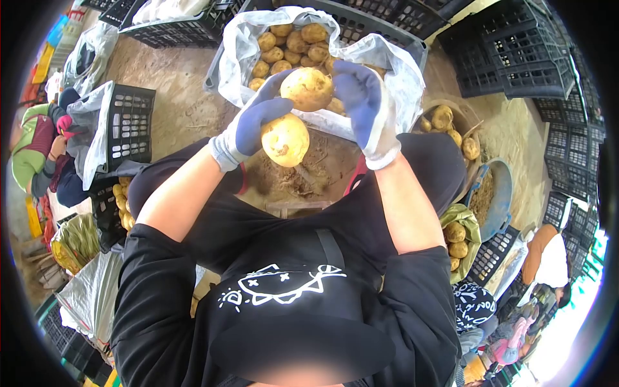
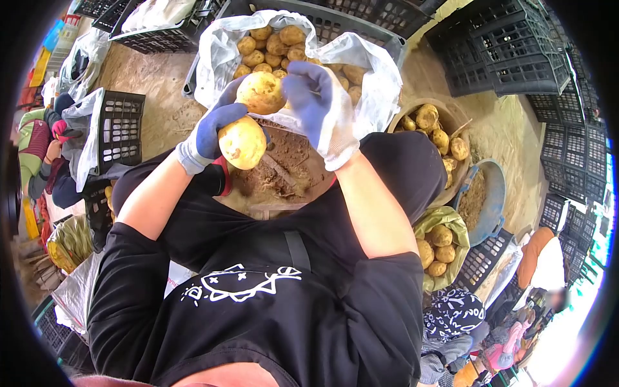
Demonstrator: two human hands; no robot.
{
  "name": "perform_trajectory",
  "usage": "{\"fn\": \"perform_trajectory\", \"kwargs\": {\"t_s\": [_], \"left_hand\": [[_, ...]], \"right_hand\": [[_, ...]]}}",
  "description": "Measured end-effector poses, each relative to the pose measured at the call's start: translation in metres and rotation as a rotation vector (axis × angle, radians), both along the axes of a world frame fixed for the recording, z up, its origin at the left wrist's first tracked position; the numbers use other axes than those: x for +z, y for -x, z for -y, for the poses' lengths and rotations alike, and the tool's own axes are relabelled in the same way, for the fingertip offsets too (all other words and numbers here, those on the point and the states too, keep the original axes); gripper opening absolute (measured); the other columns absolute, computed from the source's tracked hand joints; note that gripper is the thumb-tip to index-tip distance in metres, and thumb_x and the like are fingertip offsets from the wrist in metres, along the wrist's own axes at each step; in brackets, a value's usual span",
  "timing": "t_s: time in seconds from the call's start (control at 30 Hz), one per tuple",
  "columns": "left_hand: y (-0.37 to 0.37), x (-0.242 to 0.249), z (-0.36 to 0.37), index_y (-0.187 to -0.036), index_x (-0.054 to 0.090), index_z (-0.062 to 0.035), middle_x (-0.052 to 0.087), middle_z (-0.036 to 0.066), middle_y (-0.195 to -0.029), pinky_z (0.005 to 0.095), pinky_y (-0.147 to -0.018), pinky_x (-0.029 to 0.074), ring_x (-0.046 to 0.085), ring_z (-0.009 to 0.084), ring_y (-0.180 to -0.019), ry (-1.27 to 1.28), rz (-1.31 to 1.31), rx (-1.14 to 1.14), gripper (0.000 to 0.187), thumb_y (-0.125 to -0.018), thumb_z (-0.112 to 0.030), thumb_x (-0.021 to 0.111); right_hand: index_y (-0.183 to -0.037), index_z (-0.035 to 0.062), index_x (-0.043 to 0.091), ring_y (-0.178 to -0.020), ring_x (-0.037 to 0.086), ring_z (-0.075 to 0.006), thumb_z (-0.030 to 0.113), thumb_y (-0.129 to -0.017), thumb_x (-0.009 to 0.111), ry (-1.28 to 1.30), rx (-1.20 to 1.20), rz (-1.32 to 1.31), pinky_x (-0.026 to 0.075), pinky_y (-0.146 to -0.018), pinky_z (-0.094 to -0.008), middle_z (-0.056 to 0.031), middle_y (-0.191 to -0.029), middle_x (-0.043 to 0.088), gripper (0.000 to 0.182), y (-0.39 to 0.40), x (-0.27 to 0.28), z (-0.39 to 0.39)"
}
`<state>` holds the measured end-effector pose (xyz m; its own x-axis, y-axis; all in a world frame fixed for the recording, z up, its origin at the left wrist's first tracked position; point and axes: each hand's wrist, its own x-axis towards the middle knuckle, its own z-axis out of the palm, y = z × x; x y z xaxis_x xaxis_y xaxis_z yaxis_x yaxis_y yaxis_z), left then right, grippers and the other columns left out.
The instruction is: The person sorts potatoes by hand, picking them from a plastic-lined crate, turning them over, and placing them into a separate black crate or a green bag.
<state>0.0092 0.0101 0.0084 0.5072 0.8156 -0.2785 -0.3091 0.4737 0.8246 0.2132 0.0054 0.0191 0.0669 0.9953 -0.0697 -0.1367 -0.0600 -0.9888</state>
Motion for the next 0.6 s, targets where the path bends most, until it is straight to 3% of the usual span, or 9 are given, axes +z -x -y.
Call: {"fn": "perform_trajectory", "kwargs": {"t_s": [0.03, 0.07, 0.17, 0.27, 0.33, 0.37, 0.4, 0.47, 0.6], "left_hand": [[0.000, -0.001, 0.000, -0.150, 0.027, -0.0093, 0.048, 0.018, -0.139, 0.0433, -0.079, 0.059, 0.068, 0.0355, -0.094, -0.004, -0.010, 0.023, 0.070, -0.085, -0.016, 0.054], [0.001, -0.001, 0.000, -0.150, 0.027, -0.0093, 0.048, 0.018, -0.139, 0.0433, -0.079, 0.059, 0.068, 0.0355, -0.094, -0.005, -0.010, 0.023, 0.070, -0.085, -0.016, 0.054], [0.004, -0.001, 0.001, -0.150, 0.026, -0.0094, 0.047, 0.018, -0.139, 0.0433, -0.075, 0.060, 0.068, 0.0345, -0.095, -0.063, -0.048, -0.035, 0.070, -0.085, -0.015, 0.053], [0.001, 0.003, 0.004, -0.151, 0.027, -0.0098, 0.047, 0.016, -0.141, 0.0402, -0.085, 0.056, 0.064, 0.0290, -0.107, -0.028, 0.007, 0.002, 0.070, -0.086, -0.013, 0.053], [-0.003, 0.010, 0.004, -0.148, 0.032, -0.0053, 0.047, 0.012, -0.139, 0.0320, -0.103, 0.042, 0.048, 0.0183, -0.125, -0.208, -0.115, 0.077, 0.064, -0.088, -0.008, 0.055], [-0.003, 0.004, 0.002, -0.148, 0.032, -0.0060, 0.047, 0.013, -0.139, 0.0334, -0.105, 0.040, 0.046, 0.0190, -0.128, -0.394, -0.262, 0.094, 0.067, -0.088, -0.009, 0.060], [-0.001, 0.001, 0.001, -0.148, 0.032, -0.0060, 0.047, 0.013, -0.139, 0.0334, -0.105, 0.040, 0.046, 0.0190, -0.128, -0.393, -0.262, 0.095, 0.067, -0.088, -0.009, 0.060], [0.002, 0.001, 0.002, -0.149, 0.031, -0.0063, 0.046, 0.013, -0.141, 0.0345, -0.106, 0.040, 0.044, 0.0193, -0.129, -0.589, -0.540, 0.010, 0.071, -0.088, -0.013, 0.065], [-0.003, 0.003, 0.004, -0.151, 0.029, -0.0065, 0.045, 0.013, -0.141, 0.0332, -0.105, 0.039, 0.047, 0.0184, -0.126, -0.363, -0.359, 0.069, 0.071, -0.088, -0.008, 0.060]], "right_hand": [[-0.110, -0.0048, 0.063, -0.091, 0.064, -0.0144, 0.012, -0.089, 0.069, -0.150, 0.023, 0.201, 0.053, -0.085, -0.0278, -0.0148, -0.104, 0.068, 0.028, 0.003, 0.004, 0.004], [-0.110, -0.0048, 0.063, -0.091, 0.064, -0.0144, 0.012, -0.089, 0.069, -0.151, 0.023, 0.201, 0.053, -0.085, -0.0278, -0.0148, -0.104, 0.068, 0.028, 0.002, 0.003, 0.004], [-0.110, -0.0027, 0.064, -0.091, 0.064, -0.0146, 0.014, -0.090, 0.067, -0.028, 0.036, -0.126, 0.053, -0.084, -0.0286, -0.0111, -0.102, 0.068, 0.026, -0.001, -0.006, 0.000], [-0.112, -0.0016, 0.063, -0.092, 0.064, -0.0144, 0.021, -0.092, 0.067, 0.213, 0.044, -0.151, 0.053, -0.080, -0.0278, -0.0126, -0.109, 0.067, 0.031, -0.017, -0.004, -0.007], [-0.119, -0.0025, 0.058, -0.092, 0.064, -0.0143, 0.023, -0.092, 0.067, 0.239, 0.130, -0.143, 0.053, -0.079, -0.0277, -0.0119, -0.110, 0.066, 0.039, -0.011, 0.004, -0.002], [-0.127, -0.0033, 0.054, -0.093, 0.064, -0.0142, 0.025, -0.091, 0.067, 0.268, 0.216, -0.138, 0.053, -0.079, -0.0277, -0.0112, -0.111, 0.065, 0.047, -0.006, 0.009, 0.002], [-0.134, -0.0042, 0.050, -0.094, 0.063, -0.0141, 0.027, -0.091, 0.068, 0.297, 0.303, -0.133, 0.052, -0.078, -0.0276, -0.0105, -0.113, 0.064, 0.056, -0.003, 0.011, 0.005], [-0.137, -0.0053, 0.047, -0.100, 0.062, -0.0148, 0.024, -0.092, 0.066, 0.159, 0.321, -0.146, 0.051, -0.084, -0.0281, -0.0105, -0.115, 0.063, 0.056, -0.002, 0.006, 0.003], [-0.138, -0.0038, 0.046, -0.105, 0.060, -0.0145, 0.019, -0.094, 0.062, 0.179, 0.368, -0.403, 0.048, -0.092, -0.0279, -0.0110, -0.121, 0.061, 0.052, -0.005, 0.004, -0.001]]}}
